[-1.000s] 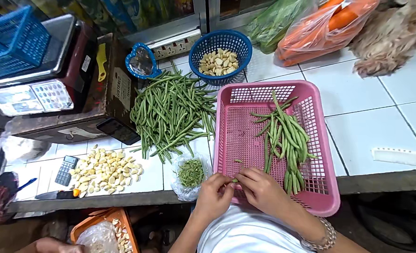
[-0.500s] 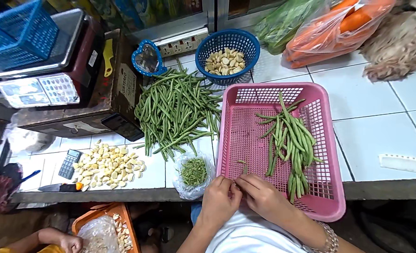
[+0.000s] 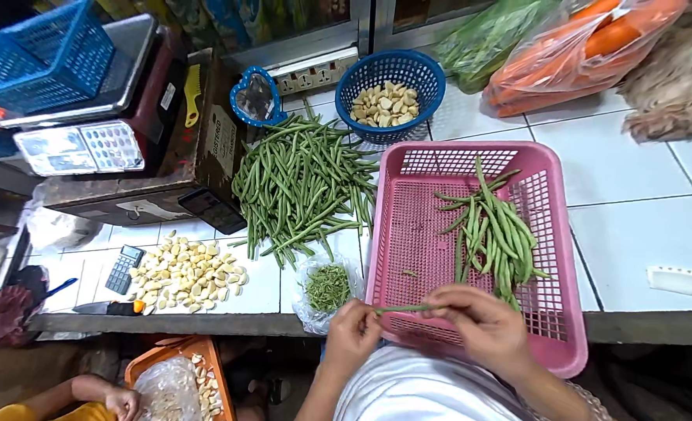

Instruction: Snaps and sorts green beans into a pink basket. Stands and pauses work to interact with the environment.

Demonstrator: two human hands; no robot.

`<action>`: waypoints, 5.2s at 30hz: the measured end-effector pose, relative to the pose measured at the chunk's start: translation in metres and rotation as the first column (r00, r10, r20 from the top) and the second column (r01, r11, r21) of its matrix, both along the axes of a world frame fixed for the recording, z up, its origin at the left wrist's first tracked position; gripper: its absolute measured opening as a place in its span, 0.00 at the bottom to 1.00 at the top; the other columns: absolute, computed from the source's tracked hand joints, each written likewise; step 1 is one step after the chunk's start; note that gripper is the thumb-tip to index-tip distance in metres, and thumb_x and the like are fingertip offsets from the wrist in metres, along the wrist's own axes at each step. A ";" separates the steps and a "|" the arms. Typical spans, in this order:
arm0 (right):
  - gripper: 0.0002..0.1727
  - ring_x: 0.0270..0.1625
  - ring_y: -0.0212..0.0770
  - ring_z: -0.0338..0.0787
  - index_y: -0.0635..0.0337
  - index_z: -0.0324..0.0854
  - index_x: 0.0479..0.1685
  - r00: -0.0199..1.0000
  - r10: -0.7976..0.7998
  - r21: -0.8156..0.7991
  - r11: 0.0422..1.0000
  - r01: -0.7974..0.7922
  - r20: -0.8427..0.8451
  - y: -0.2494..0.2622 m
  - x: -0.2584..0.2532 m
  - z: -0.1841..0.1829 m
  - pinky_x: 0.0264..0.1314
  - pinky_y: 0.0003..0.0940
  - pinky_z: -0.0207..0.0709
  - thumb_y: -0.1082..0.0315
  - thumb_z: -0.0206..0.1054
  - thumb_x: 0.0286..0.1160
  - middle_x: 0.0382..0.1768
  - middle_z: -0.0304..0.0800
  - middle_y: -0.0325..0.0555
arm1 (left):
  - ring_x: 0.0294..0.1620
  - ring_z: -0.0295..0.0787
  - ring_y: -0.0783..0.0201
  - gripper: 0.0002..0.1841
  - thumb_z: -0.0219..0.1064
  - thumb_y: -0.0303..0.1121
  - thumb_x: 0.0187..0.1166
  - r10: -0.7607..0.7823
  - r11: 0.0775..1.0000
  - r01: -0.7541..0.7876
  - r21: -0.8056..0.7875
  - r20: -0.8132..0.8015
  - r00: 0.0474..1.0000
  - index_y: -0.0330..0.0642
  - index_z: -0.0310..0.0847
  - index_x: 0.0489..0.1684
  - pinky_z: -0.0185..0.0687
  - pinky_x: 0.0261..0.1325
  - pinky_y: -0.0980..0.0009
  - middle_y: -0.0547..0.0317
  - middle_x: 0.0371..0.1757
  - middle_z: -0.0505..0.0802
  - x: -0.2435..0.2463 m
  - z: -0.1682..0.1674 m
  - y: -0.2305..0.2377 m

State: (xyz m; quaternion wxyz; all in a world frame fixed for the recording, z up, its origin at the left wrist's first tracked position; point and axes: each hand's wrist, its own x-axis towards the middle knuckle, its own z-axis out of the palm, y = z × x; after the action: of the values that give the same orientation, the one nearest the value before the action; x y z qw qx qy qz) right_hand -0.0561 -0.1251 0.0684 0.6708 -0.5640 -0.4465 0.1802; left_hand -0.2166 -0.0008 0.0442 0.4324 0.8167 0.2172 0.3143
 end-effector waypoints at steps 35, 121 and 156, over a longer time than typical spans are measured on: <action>0.08 0.45 0.25 0.87 0.68 0.84 0.37 0.937 -0.080 -0.048 0.994 0.103 0.340 0.023 -0.033 -0.008 0.55 0.08 0.75 0.73 0.60 0.77 0.39 0.88 0.52 | 0.51 0.78 0.78 0.09 0.68 0.38 0.79 0.130 0.980 -0.151 0.132 0.157 0.979 0.48 0.90 0.31 0.67 0.62 0.84 0.66 0.38 0.86 0.003 0.012 -0.008; 0.04 0.55 0.17 0.85 0.57 0.83 0.41 0.991 0.034 0.159 0.986 -0.054 0.127 0.019 -0.015 0.006 0.61 0.09 0.77 0.67 0.69 0.79 0.46 0.88 0.34 | 0.38 0.88 0.88 0.08 0.66 0.22 0.73 -0.008 0.773 0.225 -0.594 0.345 0.939 0.43 0.93 0.35 0.84 0.43 0.87 0.78 0.36 0.94 0.016 0.054 -0.019; 0.07 0.34 0.52 0.95 0.71 0.88 0.29 0.591 0.026 -0.195 0.955 0.225 0.807 0.042 -0.024 0.002 0.35 0.37 0.87 0.81 0.65 0.57 0.30 0.92 0.56 | 0.36 0.93 0.55 0.06 0.68 0.25 0.69 0.102 0.856 0.004 0.517 -0.177 0.979 0.35 0.91 0.29 0.86 0.46 0.71 0.50 0.31 0.94 0.011 0.033 0.011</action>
State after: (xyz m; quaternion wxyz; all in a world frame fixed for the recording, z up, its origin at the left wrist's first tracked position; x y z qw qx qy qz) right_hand -0.0805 -0.0833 0.0701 0.3218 -0.6967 -0.6373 -0.0700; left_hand -0.2061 0.0104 0.0768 0.1667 0.9238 0.1881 0.2888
